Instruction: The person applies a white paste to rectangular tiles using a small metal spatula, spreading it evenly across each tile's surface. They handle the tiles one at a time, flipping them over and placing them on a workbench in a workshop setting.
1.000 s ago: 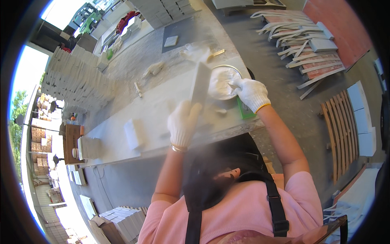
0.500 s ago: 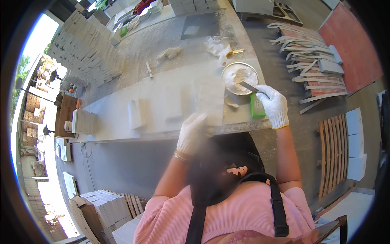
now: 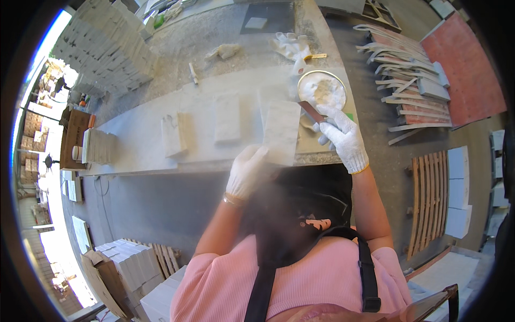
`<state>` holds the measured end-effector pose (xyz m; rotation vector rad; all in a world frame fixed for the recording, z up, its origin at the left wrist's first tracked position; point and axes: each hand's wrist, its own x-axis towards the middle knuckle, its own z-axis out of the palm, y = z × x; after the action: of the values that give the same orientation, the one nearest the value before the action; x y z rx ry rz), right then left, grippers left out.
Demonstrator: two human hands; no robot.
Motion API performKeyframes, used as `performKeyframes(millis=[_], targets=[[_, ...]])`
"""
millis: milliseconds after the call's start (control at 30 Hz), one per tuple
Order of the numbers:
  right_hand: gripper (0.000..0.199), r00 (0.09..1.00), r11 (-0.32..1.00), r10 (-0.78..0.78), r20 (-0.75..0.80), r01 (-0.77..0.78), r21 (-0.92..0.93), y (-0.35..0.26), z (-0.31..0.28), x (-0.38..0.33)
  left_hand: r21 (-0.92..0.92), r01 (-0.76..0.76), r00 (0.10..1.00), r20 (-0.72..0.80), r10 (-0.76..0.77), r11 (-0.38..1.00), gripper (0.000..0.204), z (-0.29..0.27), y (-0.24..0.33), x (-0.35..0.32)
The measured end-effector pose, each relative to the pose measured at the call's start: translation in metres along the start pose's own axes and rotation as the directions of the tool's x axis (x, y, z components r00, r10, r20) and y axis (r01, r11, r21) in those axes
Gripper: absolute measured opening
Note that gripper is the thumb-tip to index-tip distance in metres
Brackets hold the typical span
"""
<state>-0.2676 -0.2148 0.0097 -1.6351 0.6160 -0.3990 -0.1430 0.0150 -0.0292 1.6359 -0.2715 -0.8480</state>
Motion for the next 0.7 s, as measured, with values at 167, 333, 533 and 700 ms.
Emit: performKeyframes(millis=[167, 333, 533, 700], targets=[[0.042, 0.996, 0.989, 0.055, 0.064, -0.063, 0.136, -0.005, 0.005, -0.018, 0.452, -0.297, 0.859, -0.257, 0.442, 0.841, 0.041, -0.015, 0.026, -0.016], [0.045, 0.97, 0.973, 0.055, 0.236, -0.106, 0.206, -0.011, 0.022, -0.04, 0.03, -0.127, 0.986, 0.113, 0.123, 0.991, 0.045, 0.023, 0.06, -0.025], [0.051, 0.927, 0.924, -0.326, 0.185, 0.353, -0.144, -0.011, 0.024, -0.042, -0.091, -0.058, 0.992, 0.108, 0.068, 0.994, 0.023, 0.048, 0.069, -0.019], [0.056, 0.912, 0.914, -0.317, 0.261, 0.367, -0.173, -0.009, 0.019, -0.047, -0.129, 0.034, 0.996, 0.091, -0.022, 0.991, 0.027, 0.034, 0.068, -0.017]])
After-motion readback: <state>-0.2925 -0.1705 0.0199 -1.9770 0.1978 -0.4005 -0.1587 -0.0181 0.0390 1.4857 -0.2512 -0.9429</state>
